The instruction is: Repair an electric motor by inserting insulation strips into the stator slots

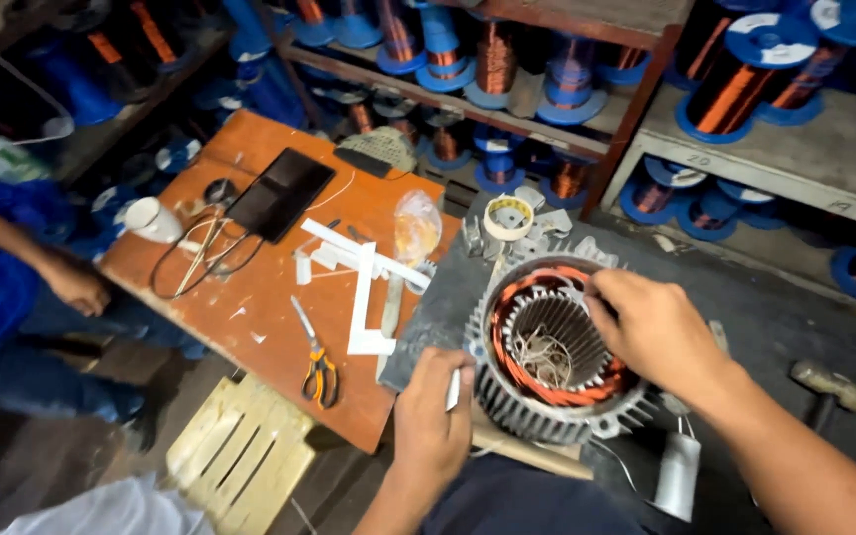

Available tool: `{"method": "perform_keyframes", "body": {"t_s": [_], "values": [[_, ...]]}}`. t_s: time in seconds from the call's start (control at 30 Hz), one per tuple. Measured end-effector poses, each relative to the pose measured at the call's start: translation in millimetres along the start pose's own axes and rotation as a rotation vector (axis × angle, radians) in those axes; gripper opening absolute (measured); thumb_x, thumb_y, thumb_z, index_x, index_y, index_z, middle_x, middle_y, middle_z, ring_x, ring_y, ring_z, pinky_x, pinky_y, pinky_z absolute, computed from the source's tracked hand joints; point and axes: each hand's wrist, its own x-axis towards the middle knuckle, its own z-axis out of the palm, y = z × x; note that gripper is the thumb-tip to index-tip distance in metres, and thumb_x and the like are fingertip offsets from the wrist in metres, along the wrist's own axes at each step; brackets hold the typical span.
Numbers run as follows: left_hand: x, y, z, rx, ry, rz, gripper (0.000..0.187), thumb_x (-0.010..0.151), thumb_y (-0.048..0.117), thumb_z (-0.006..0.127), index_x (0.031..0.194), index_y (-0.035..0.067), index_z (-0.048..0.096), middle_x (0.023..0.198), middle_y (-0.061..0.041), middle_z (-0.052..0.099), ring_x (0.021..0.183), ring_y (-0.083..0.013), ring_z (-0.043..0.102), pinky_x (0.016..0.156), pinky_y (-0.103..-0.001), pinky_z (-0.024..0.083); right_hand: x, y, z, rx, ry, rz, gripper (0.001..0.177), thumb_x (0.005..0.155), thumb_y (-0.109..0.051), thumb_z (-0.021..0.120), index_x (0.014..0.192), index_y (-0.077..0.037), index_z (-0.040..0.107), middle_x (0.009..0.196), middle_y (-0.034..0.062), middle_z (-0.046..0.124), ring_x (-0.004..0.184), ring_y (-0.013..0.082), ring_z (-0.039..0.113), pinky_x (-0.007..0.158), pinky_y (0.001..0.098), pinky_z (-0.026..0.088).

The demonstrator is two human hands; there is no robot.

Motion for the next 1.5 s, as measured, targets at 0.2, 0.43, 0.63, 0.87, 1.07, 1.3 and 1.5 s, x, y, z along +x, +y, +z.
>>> {"method": "perform_keyframes", "body": {"t_s": [0.2,0.43,0.63,0.87,1.07,1.3,1.5], "values": [[22,-37,-7,-0.032,-0.029,-0.01,0.023,0.104,0.023,0.045,0.105,0.004,0.058,0.097,-0.012,0.059,0.089,-0.0291,0.061,0.077,-0.037,0.048,5,-13,9,-0.008,-0.135,0.099,0.017,0.094,-0.018,0.062,0.082,-0.009,0.054,0.068,0.0074,0.062,0.056,0.0264,0.062,0.056,0.0467,0.054],[56,-52,3,-0.128,-0.09,0.002,0.018,0.103,0.017,0.046,0.105,0.004,0.058,0.093,-0.012,0.06,0.085,-0.0292,0.061,0.078,-0.036,0.046,11,-15,24,-0.072,-0.107,0.063,0.011,0.093,-0.014,0.06,0.09,-0.007,0.051,0.074,0.012,0.064,0.065,0.0351,0.064,0.054,0.0507,0.049],[62,-55,16,-0.184,-0.135,0.002,0.016,0.103,0.019,0.049,0.105,0.006,0.058,0.092,-0.01,0.058,0.083,-0.0277,0.059,0.076,-0.036,0.045,23,-26,22,-0.03,-0.056,-0.011,0.01,0.095,-0.009,0.06,0.091,-0.003,0.052,0.072,0.0121,0.063,0.058,0.0314,0.061,0.052,0.0456,0.049],[59,-51,21,-0.23,-0.169,-0.097,0.018,0.102,0.019,0.049,0.109,0.006,0.059,0.096,-0.01,0.057,0.083,-0.026,0.061,0.074,-0.034,0.046,30,-14,22,-0.041,-0.082,-0.23,0.015,0.087,0.008,0.058,0.1,0.001,0.057,0.086,0.0142,0.065,0.067,0.0285,0.065,0.061,0.0408,0.059],[61,-49,20,-0.247,-0.19,-0.11,0.017,0.102,0.016,0.047,0.111,0.007,0.058,0.101,-0.01,0.057,0.09,-0.0268,0.062,0.079,-0.033,0.046,39,0,31,-0.03,-0.067,-0.482,0.039,0.073,0.015,0.059,0.111,0.005,0.061,0.101,0.0161,0.067,0.086,0.0298,0.067,0.079,0.0383,0.062],[58,-46,18,-0.032,-0.219,-0.118,0.018,0.096,0.02,0.055,0.113,0.016,0.057,0.104,-0.005,0.057,0.084,-0.0356,0.064,0.06,-0.046,0.049,49,-7,17,-0.198,-0.152,-0.448,0.014,0.09,-0.004,0.061,0.104,-0.007,0.06,0.093,0.005,0.056,0.082,0.025,0.05,0.058,0.0373,0.05],[58,-44,26,-0.051,-0.124,-0.152,0.012,0.094,0.02,0.061,0.106,0.018,0.063,0.09,-0.008,0.062,0.077,-0.0472,0.066,0.058,-0.054,0.054,53,26,44,0.189,-0.058,-0.512,0.018,0.093,-0.005,0.048,0.097,-0.006,0.066,0.089,0.0091,0.06,0.085,0.0309,0.064,0.073,0.0379,0.057]]}}
